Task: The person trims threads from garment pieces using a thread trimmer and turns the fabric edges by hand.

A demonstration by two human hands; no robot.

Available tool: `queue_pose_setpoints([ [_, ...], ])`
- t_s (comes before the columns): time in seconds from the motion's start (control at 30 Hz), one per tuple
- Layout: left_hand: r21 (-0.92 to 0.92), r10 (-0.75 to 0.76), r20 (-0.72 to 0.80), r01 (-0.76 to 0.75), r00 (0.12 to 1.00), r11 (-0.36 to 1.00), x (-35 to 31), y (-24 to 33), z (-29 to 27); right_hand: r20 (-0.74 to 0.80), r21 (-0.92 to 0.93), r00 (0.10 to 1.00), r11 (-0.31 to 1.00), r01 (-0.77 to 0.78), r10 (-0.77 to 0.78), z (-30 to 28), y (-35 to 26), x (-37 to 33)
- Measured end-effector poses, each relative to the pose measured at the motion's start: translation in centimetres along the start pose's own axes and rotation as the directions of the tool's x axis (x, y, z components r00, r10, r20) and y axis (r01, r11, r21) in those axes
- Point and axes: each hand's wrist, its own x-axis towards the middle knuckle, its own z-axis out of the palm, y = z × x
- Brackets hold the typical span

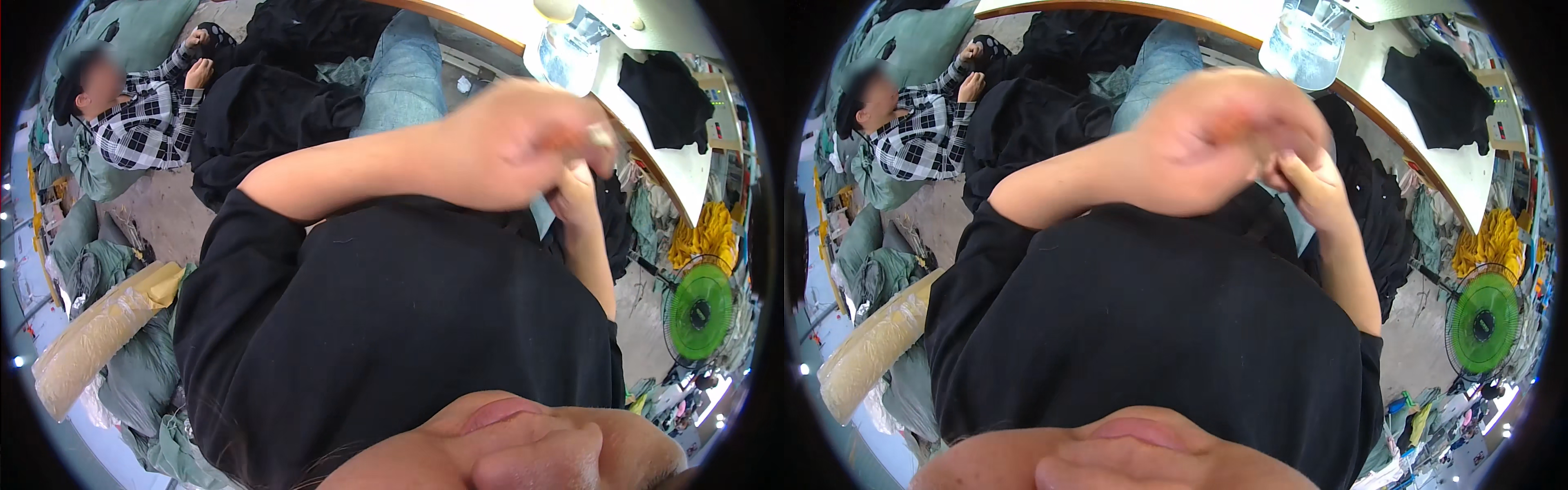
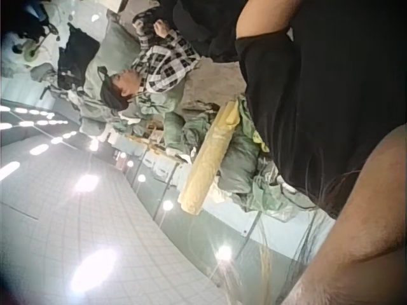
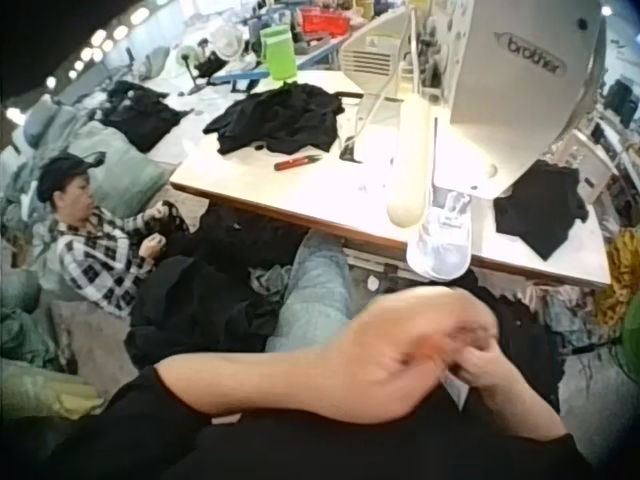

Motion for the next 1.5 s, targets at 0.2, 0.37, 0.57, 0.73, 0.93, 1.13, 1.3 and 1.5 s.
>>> queue_pose_setpoints([
  [0.2,-0.211,-0.33,-0.178,0.291,0.927,0.933,-6.5,-3.3,-5.8,0.135,-0.89,0.988,0.43,0.153,-0.072,-1.6,-8.0,-2.4],
  [0.37,0.54,-0.59,-0.077,0.531,0.804,0.653,-10.5,-4.6,-10.4,-0.107,-0.966,0.994,-0.233,-0.111,-0.032,-10.6,-9.3,-7.5],
  [0.57,0.684,-0.759,0.132,0.495,0.638,0.535,-14.4,-6.2,-12.2,-0.113,-0.844,0.989,-0.516,-0.145,-0.094,-21.8,-10.2,-13.1],
  [0.73,0.591,-0.672,0.031,0.529,0.74,0.609,-16.3,-8.5,-12.2,-0.277,-0.632,0.947,-0.711,-0.309,-0.165,-30.2,-9.7,-19.0],
  [0.93,0.649,-0.701,0.039,0.516,0.712,0.56,-16.6,-8.1,-11.4,-0.317,-0.49,0.914,-0.781,-0.388,-0.254,-34.8,-10.0,-26.0],
  [1.13,0.713,-0.596,0.124,0.347,0.793,0.61,-16.1,-8.3,-10.1,-0.635,-0.135,0.687,-0.825,-0.548,-0.353,-40.0,-11.7,-33.8],
  [1.3,0.714,-0.589,0.006,0.409,0.808,0.568,-12.8,-8.9,-8.9,-0.627,-0.332,0.672,-0.646,-0.687,-0.393,-41.0,-11.0,-34.5],
  [1.5,0.703,-0.207,-0.057,0.187,0.977,0.686,-5.2,-8.1,-1.8,-0.32,-0.919,0.939,0.283,-0.275,-0.125,-18.4,-2.1,-9.8],
])
